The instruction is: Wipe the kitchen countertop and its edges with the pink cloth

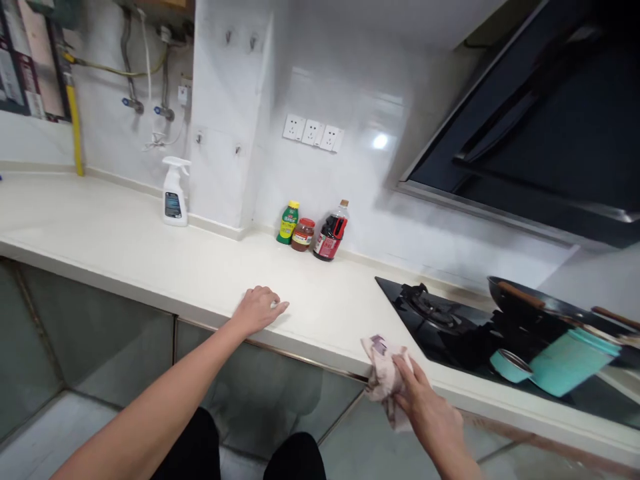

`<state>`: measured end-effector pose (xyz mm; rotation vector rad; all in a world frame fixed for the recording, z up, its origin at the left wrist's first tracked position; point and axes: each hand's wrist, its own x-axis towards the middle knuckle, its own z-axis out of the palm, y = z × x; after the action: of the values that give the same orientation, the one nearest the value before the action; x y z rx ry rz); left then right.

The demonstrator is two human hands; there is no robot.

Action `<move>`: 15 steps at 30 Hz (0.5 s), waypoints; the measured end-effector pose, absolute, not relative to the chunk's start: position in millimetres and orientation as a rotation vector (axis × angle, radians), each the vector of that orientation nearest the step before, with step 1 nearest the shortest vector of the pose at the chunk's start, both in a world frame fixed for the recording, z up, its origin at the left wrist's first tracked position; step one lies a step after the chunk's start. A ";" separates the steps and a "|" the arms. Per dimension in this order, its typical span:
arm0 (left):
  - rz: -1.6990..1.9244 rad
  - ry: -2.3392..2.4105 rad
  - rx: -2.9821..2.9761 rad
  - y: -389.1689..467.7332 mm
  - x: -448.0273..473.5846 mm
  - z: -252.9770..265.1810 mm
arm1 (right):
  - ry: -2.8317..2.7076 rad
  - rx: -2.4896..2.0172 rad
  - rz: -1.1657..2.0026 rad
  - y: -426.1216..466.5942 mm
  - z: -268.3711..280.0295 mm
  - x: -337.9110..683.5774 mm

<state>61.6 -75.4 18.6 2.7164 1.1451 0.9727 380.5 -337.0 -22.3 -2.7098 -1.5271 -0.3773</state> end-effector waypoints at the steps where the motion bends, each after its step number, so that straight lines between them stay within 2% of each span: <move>1: 0.979 1.147 2.724 -76.2 62.4 17.8 | -1.526 -2.746 -0.405 -336.3 -19.8 381.4; 6: 1.025 1.176 2.759 -79.6 65.3 13.8 | -1.695 -2.732 -0.557 -307.8 -7.8 334.9; 11: 1.036 1.128 2.726 -77.7 62.5 12.7 | -1.923 -2.454 -0.427 -252.0 3.7 242.7; 15: 1.207 0.953 2.617 -75.8 56.0 15.3 | -1.991 -2.256 -0.294 -216.4 10.0 182.9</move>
<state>56.0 -75.8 15.3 2.6173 0.9528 1.2074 182.9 -216.4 10.0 -2.2555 -1.9914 -0.2942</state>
